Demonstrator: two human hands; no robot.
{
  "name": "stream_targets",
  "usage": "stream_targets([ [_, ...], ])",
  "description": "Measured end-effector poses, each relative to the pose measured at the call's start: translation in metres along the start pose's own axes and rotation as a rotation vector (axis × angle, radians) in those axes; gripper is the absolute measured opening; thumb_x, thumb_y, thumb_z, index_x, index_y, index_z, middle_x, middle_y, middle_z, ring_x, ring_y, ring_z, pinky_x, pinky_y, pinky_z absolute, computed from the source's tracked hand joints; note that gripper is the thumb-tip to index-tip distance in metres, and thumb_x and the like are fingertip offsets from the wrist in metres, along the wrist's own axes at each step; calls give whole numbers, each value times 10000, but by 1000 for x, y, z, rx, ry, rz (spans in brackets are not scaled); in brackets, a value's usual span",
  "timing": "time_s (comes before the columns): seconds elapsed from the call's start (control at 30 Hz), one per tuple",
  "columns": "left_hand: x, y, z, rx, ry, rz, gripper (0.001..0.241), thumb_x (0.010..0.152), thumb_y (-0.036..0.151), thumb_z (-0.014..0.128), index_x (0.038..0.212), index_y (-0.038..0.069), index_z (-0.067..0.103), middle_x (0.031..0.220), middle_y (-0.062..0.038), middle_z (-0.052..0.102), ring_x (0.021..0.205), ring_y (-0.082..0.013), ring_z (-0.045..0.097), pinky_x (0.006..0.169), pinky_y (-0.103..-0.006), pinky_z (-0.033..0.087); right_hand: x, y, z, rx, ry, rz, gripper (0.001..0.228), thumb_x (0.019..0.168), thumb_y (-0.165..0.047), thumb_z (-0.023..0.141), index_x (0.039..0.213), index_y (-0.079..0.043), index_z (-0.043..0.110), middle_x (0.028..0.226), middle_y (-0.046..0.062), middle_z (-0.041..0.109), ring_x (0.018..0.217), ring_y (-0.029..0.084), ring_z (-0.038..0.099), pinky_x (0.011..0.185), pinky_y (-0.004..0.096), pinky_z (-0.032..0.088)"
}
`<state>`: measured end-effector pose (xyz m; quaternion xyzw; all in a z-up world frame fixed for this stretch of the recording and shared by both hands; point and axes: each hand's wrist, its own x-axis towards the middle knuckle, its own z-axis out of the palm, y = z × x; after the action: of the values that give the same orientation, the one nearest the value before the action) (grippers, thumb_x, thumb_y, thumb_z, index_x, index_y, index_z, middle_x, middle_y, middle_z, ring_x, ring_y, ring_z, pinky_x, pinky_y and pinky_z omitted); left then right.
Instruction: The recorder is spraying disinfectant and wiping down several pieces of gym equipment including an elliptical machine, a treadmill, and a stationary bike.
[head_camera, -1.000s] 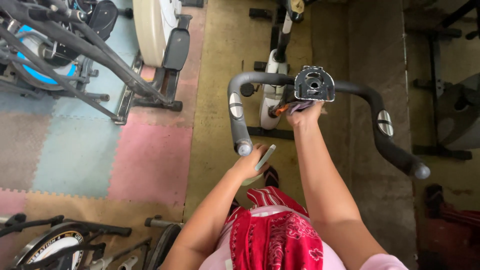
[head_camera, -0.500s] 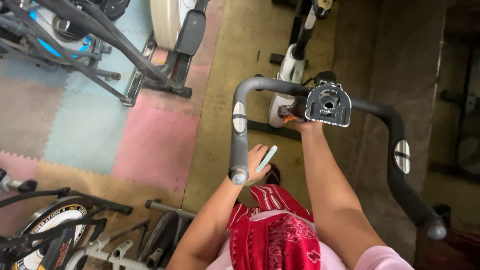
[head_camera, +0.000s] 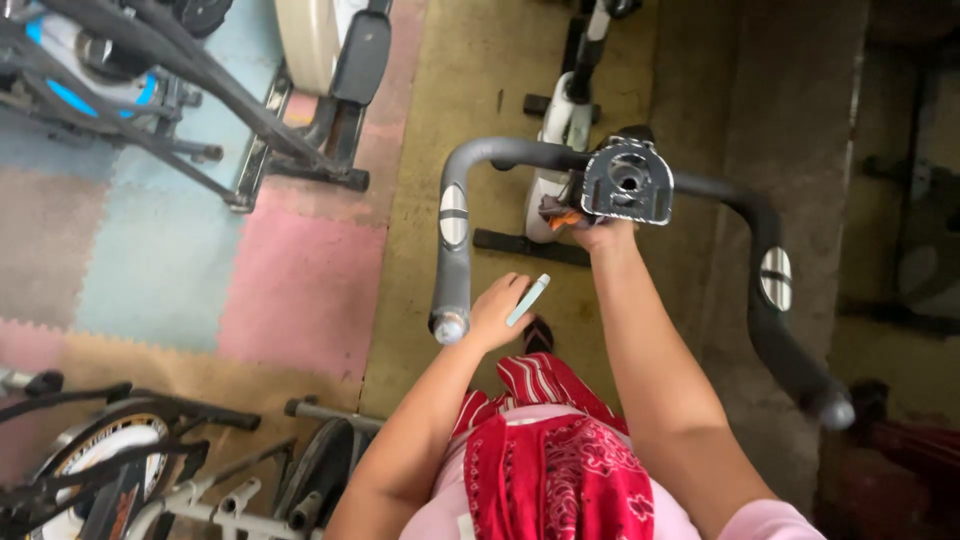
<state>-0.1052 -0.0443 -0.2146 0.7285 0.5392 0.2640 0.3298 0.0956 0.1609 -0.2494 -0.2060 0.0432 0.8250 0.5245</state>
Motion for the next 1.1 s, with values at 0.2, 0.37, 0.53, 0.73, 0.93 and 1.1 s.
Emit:
stream_targets([
  [0.2,-13,6,1,-56,68,93,575,785,184,723,1283,8,495,1225,-242,589,1128,-466,566,943,-523,483,-116,29,92,110,141,-40,520,1047,-384,356,1250,-34,682,1224,196,721,1099,389,694,1046,620,501],
  [0.37,-28,29,-10,-72,-88,-15,442,853,235,679,1237,86,519,1142,-180,654,1104,-421,629,887,-513,531,-173,51,29,-145,-197,-59,524,1143,-388,339,1344,-26,660,1223,184,730,1084,346,707,968,520,537],
  [0.53,-47,45,-11,-41,-153,127,419,772,219,727,1137,78,577,1106,-189,686,1033,-451,642,823,-552,529,-229,93,10,-304,23,-143,534,1100,-516,407,1329,-95,643,1156,59,741,1026,250,705,890,405,582],
  [0.73,-54,27,25,-3,-164,16,392,786,254,758,1052,43,562,1008,-218,692,974,-462,657,803,-558,534,-226,61,-46,-293,74,-172,537,1089,-501,431,1315,-85,685,1131,68,759,999,271,699,911,448,573],
  [0.93,-27,26,56,-119,-4,-28,498,760,256,754,1132,27,515,970,-242,707,938,-458,683,804,-542,554,-198,23,-70,-308,179,-60,542,1034,-552,438,1225,-103,673,1087,86,755,973,300,714,932,519,570],
  [1.1,23,63,101,90,-123,-210,598,735,237,800,1201,16,498,988,-269,699,949,-484,663,804,-570,535,-160,-31,-126,-420,155,151,513,1052,-567,486,1230,-124,672,1091,68,737,974,266,701,919,441,570],
])
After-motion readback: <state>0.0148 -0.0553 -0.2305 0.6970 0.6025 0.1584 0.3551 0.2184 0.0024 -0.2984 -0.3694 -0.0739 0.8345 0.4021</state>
